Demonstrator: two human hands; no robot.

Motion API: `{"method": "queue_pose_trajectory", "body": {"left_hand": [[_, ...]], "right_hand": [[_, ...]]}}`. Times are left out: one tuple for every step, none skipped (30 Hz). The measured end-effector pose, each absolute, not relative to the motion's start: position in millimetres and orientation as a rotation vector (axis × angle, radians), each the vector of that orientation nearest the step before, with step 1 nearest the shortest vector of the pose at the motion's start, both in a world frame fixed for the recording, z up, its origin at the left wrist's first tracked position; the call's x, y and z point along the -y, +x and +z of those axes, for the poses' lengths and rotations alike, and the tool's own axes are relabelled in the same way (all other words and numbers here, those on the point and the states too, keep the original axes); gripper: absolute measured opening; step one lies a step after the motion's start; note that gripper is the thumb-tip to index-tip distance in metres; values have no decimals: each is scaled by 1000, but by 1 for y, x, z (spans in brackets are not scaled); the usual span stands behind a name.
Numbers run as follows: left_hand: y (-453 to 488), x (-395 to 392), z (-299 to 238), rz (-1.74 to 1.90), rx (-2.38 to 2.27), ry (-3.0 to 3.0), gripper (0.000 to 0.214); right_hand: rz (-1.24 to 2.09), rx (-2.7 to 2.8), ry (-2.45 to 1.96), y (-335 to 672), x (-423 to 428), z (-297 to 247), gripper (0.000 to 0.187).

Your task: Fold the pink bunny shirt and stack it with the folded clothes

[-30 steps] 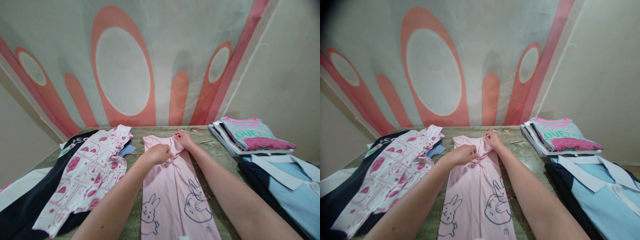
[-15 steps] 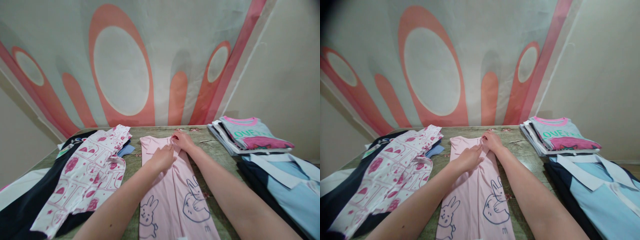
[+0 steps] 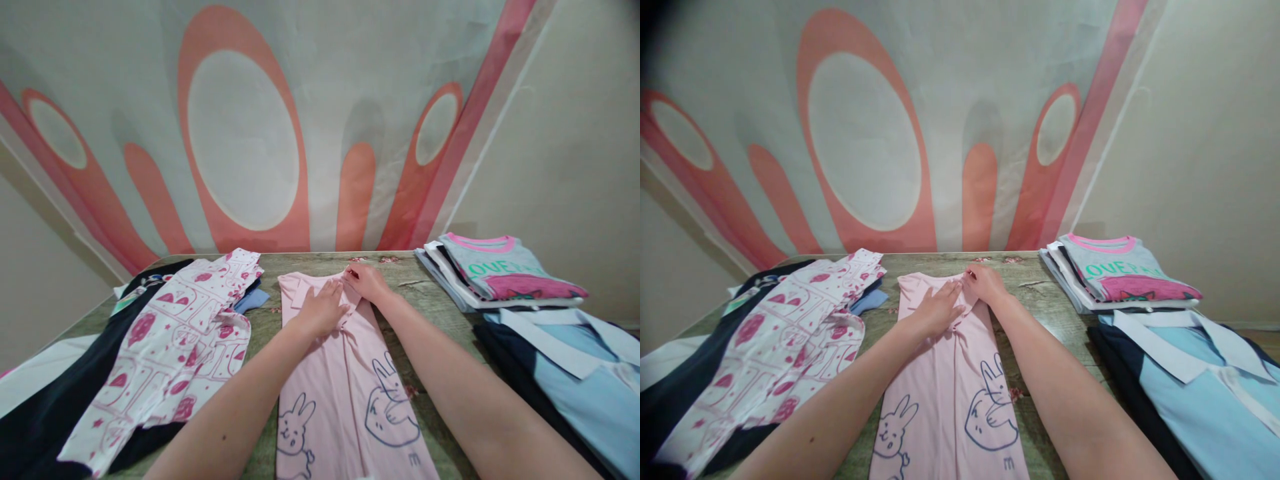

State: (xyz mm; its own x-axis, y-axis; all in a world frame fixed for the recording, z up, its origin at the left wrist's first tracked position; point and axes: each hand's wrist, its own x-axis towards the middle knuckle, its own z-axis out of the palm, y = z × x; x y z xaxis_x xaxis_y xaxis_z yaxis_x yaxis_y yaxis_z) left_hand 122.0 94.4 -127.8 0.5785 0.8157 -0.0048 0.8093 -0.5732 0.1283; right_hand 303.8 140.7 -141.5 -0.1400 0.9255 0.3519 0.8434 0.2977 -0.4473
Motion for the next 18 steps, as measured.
{"method": "queue_pose_trajectory", "body": {"left_hand": [[123, -94, -128, 107, -1400, 2690, 64], [124, -94, -129, 124, -1411, 2690, 65], [125, -94, -129, 130, -1419, 2685, 66], [125, -94, -130, 125, -1419, 2677, 67], [125, -95, -130, 112, -1413, 2669, 68], [125, -95, -131, 99, -1406, 2659, 69], [124, -95, -131, 91, -1399, 2650, 70], [124, -95, -131, 87, -1392, 2641, 71], [123, -95, -131, 86, -1389, 2631, 72], [122, -95, -131, 84, -1389, 2621, 73], [122, -96, -131, 81, -1387, 2614, 74], [121, -96, -131, 79, -1381, 2610, 75], [121, -96, -130, 76, -1373, 2609, 76], [121, -96, -130, 72, -1366, 2607, 78], [121, -96, -129, 66, -1360, 2605, 79], [121, -96, -127, 59, -1357, 2601, 79], [121, -96, -126, 53, -1357, 2596, 80], [120, -95, -126, 50, -1356, 2590, 80]], "right_hand": [[196, 2012, -1582, 304, -140, -141, 18], [207, 2023, -1593, 305, -140, -140, 18], [221, 2034, -1604, 305, -140, -139, 17], [238, 2047, -1614, 305, -141, -139, 16], [254, 2058, -1624, 306, -141, -139, 15], [269, 2069, -1633, 306, -142, -139, 15], [280, 2077, -1641, 306, -142, -139, 14], [285, 2082, -1649, 306, -142, -139, 13], [284, 2083, -1660, 306, -143, -139, 13], [277, 2082, -1672, 306, -143, -139, 14], [265, 2081, -1686, 306, -143, -139, 15], [251, 2080, -1703, 306, -142, -139, 16], [236, 2080, -1720, 306, -142, -140, 18], [221, 2081, -1738, 306, -142, -140, 19], [204, 2082, -1757, 306, -141, -140, 20], [187, 2082, -1777, 306, -141, -140, 21], [170, 2080, -1798, 307, -141, -140, 21], [154, 2077, -1819, 307, -141, -140, 22]]}}
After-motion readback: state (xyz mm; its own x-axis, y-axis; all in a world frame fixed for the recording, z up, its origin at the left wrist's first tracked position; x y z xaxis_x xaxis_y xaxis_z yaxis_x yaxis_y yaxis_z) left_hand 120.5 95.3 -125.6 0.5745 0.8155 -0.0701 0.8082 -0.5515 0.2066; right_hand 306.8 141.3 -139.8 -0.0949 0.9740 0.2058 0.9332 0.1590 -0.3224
